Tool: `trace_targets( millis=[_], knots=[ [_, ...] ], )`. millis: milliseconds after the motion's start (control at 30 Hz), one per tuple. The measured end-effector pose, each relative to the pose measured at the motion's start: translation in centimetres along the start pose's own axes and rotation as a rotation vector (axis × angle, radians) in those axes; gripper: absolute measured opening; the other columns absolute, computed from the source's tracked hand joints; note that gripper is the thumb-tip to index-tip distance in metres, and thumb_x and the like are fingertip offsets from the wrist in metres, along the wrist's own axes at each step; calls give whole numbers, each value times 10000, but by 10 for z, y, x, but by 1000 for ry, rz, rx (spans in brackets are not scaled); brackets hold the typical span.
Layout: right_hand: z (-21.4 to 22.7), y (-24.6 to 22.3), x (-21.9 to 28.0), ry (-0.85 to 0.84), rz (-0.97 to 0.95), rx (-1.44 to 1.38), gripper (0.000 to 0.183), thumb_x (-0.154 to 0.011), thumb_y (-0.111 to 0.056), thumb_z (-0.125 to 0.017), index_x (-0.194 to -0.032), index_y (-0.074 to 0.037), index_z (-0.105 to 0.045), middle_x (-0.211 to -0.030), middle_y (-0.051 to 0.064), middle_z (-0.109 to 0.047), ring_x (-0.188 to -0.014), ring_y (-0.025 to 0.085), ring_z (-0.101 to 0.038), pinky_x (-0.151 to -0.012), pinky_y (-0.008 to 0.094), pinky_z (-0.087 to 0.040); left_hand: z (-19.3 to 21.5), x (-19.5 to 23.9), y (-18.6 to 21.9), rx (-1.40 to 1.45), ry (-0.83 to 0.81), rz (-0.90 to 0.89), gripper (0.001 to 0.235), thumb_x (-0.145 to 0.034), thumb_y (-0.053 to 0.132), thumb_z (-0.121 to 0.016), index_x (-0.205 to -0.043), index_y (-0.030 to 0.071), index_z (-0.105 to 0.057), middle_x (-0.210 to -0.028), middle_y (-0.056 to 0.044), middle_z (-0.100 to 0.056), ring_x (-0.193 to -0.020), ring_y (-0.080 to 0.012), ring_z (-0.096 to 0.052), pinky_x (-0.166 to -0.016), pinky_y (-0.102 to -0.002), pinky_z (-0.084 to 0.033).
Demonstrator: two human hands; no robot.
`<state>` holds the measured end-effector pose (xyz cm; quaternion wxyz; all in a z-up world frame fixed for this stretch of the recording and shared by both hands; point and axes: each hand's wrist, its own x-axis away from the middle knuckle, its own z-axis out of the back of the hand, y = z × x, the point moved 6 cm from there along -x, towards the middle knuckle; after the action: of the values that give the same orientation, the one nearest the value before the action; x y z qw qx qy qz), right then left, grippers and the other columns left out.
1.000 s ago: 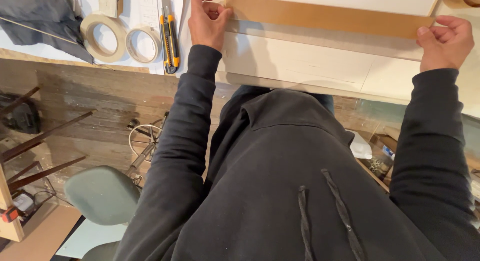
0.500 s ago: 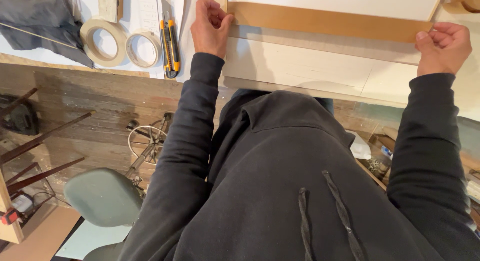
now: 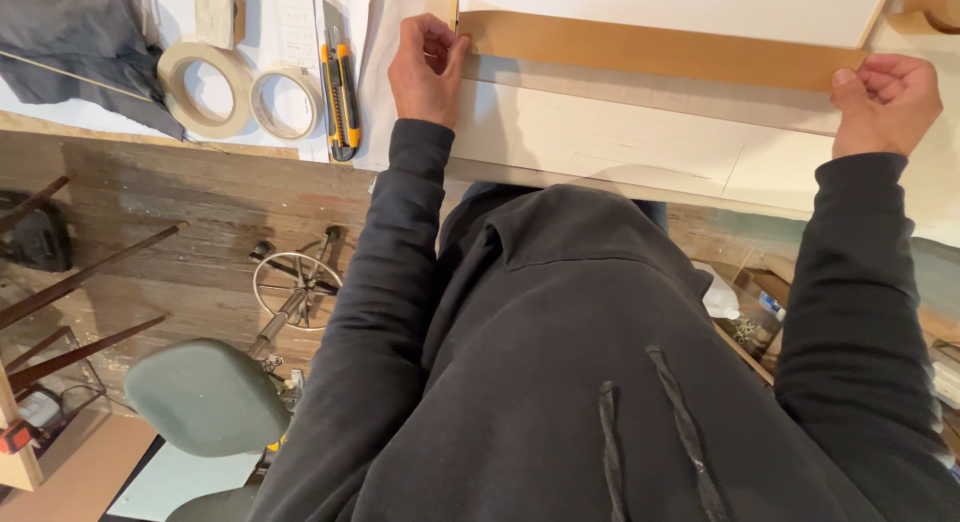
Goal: Framing a piece of artwork by securing it in a frame and applying finishing tape to the back.
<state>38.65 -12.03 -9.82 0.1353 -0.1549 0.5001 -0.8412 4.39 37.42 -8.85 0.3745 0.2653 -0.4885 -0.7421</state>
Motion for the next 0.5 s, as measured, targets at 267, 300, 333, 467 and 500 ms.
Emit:
trace_targets(
  millis=[267, 300, 333, 467, 500],
  knots=[
    [0, 3, -1, 4, 17, -33, 263, -1005, 156, -664, -1230, 51, -575, -1050, 121, -724, -869, 142, -689, -847, 261, -637, -1, 2, -5, 4, 10, 13, 280, -916, 46, -834, -1005, 80, -571, -807, 16, -654, -704, -75, -634, -648, -228, -567],
    [1, 2, 0, 9, 19, -27, 266, -1003, 155, -667, -1231, 51, -578, -1055, 121, -729, -872, 140, -689, -845, 260, -636, -2, 4, -5, -4, 11, -12, 282, -921, 38, -837, -1009, 84, -574, -825, 18, -646, -715, -79, -629, -652, -231, -570],
    [2, 2, 1, 9, 18, -25, 266, -1003, 155, -667, -1231, 51, -578, -1055, 121, -729, -872, 140, -689, -845, 260, -636, -2, 4, -2, -3, 10, -11, 282, -921, 38, -837, -1009, 84, -574, -825, 18, -646, -715, -79, -629, -652, -231, -570],
    [0, -2, 1, 15, 8, -12, 268, -991, 151, -681, -1222, 52, -588, -1054, 115, -725, -867, 133, -681, -833, 253, -630, 4, 5, 11, -6, 59, -86, 326, -875, 8, -836, -1032, 83, -560, -966, -50, -528, -731, -103, -577, -629, -241, -537],
    [-2, -3, 1, 18, 4, -13, 268, -987, 150, -686, -1220, 52, -596, -1059, 114, -726, -875, 132, -682, -828, 250, -629, 8, 6, 11, -9, 69, -70, 355, -858, 14, -852, -1040, 86, -556, -990, -57, -506, -738, -104, -579, -630, -242, -539]
  ],
)
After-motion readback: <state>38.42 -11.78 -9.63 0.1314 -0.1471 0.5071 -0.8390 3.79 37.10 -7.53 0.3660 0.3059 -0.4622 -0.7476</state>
